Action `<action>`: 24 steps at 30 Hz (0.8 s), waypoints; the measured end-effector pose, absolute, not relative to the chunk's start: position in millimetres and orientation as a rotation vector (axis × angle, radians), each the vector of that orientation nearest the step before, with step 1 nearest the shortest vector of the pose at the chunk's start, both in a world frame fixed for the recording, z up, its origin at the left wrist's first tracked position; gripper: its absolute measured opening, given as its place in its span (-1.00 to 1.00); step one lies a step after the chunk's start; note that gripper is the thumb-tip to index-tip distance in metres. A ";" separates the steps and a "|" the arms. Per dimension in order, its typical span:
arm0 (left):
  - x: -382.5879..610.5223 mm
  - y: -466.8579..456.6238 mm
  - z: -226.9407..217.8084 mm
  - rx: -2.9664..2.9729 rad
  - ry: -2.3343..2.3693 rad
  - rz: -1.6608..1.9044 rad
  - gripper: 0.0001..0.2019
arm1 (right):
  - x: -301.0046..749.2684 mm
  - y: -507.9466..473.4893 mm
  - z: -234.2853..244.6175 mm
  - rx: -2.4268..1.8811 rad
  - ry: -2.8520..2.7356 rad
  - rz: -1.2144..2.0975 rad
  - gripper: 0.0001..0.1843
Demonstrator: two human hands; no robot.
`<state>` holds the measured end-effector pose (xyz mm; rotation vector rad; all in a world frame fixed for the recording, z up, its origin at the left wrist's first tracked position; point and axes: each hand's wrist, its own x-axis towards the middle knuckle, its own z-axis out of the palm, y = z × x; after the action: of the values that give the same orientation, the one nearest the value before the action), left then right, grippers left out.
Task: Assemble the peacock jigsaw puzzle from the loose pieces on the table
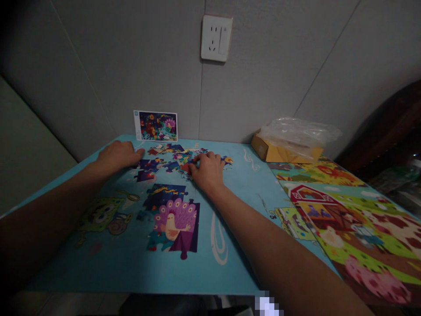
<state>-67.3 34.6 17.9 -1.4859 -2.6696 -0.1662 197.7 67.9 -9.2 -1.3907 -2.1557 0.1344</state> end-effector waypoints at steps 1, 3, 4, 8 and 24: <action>-65.0 34.3 17.9 -1.497 -2.700 -0.093 -0.35 | 196.1 69.2 -7.2 -1.396 -2.159 0.160 -0.76; -59.9 33.0 17.9 -1.527 -2.711 -0.009 -0.29 | 188.3 75.5 -1.5 -1.431 -2.173 0.237 -0.75; -57.6 32.3 17.8 -1.540 -2.709 0.013 -0.28 | 181.7 80.9 1.9 -1.453 -2.187 0.264 -0.74; -53.1 30.2 15.1 -1.583 -2.651 0.005 -0.30 | 140.5 115.0 15.8 -1.538 -2.275 0.203 -0.58; -46.8 27.2 15.3 -1.725 -2.426 -0.244 -0.50 | 117.4 129.3 38.2 -1.480 -2.288 0.347 -0.70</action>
<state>-46.8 27.2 15.3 -1.7246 -2.4256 -0.2443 117.4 129.3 38.2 -1.4799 -2.2880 0.3471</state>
